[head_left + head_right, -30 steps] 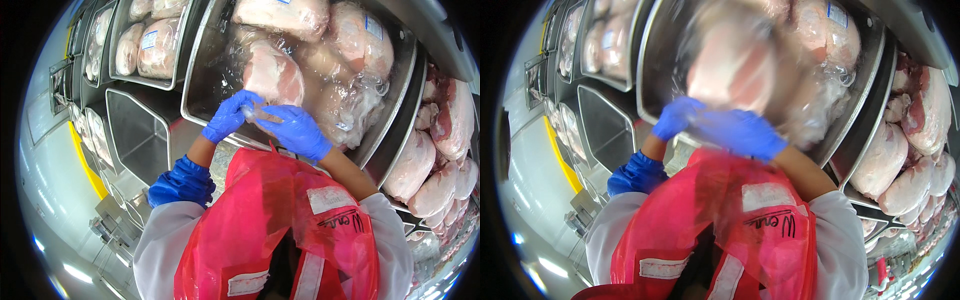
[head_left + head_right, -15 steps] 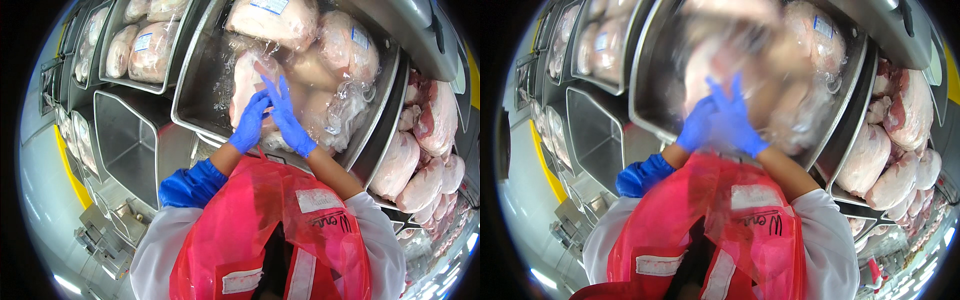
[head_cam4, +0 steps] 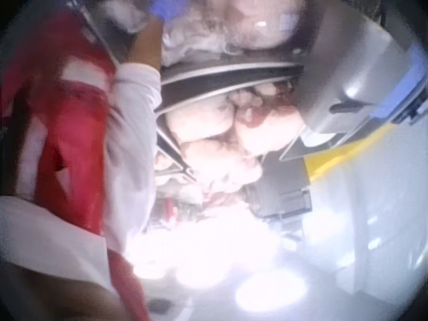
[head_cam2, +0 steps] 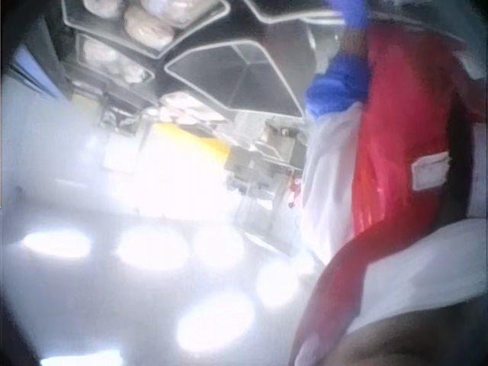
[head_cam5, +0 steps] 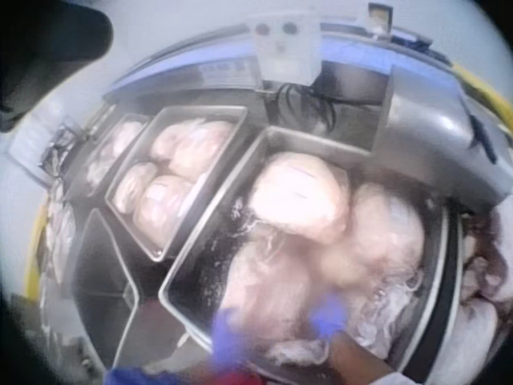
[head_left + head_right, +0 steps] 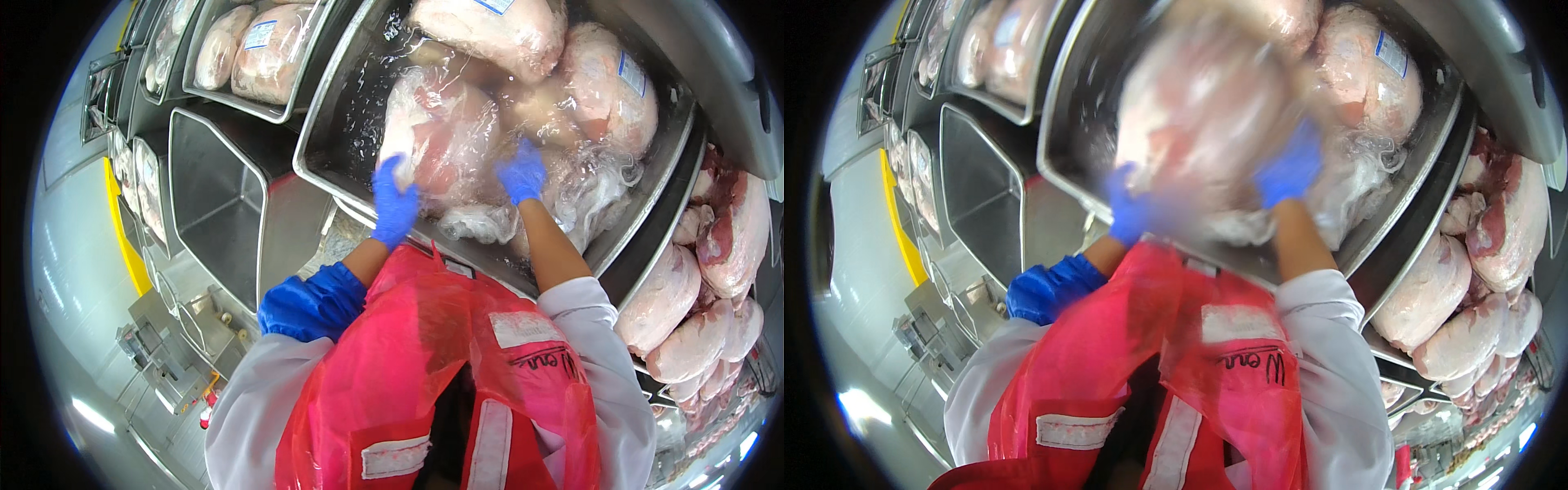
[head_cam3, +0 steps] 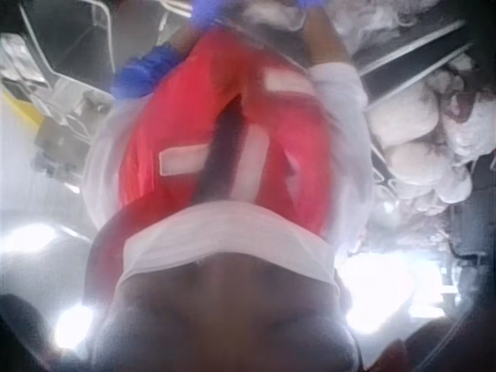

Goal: The person uses a knife to cut and trim large vacuum-sealed packages of raw meat in a stainless steel tray. They repeatedly slice through the plastic and remove excess fat or tissue, then place the trimmed pieces into an adjacent tray.

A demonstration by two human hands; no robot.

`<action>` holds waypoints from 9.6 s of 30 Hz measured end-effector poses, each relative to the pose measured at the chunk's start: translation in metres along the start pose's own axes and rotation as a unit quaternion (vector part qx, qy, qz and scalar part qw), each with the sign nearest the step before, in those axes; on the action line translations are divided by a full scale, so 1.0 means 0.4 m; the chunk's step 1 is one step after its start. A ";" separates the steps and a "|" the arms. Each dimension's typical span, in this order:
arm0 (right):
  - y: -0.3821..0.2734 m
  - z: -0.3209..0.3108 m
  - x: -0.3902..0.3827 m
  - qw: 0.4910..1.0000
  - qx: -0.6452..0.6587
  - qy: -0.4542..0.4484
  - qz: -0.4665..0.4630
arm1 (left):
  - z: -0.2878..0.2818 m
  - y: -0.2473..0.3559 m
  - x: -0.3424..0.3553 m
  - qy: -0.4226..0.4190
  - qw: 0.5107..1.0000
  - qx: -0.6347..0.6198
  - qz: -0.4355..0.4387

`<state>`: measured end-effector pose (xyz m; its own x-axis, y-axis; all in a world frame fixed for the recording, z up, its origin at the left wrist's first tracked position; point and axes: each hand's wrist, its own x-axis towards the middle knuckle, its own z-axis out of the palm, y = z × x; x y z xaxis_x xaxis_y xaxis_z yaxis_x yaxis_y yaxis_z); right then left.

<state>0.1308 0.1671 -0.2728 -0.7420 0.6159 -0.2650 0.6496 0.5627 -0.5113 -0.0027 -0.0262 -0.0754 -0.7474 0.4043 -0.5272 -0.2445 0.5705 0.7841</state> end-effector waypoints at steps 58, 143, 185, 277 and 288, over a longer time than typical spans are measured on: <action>0.156 0.058 -0.289 0.814 0.528 -0.105 0.218 | 0.290 0.087 0.085 -0.362 0.705 0.436 0.427; -0.337 -0.913 -0.043 0.947 -0.163 -0.218 -0.171 | -0.017 0.145 0.369 -0.020 0.974 0.074 0.215; -0.346 -0.528 -0.147 0.941 -0.064 -0.311 -0.115 | -0.177 -0.002 0.454 -0.088 0.990 0.102 0.053; -0.402 -0.856 0.041 0.865 0.145 -0.461 0.135 | -0.091 0.071 0.419 -0.114 0.980 0.129 0.103; -0.270 -0.462 -0.194 0.939 0.231 -0.249 0.058 | -0.093 0.073 0.409 -0.086 0.985 0.131 0.071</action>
<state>0.1489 0.1606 -0.0459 -0.7312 0.2590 -0.6311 0.6746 0.1368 -0.7254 -0.1551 0.0300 -0.1268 -0.6415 0.5953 -0.4839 0.0399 0.6558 0.7539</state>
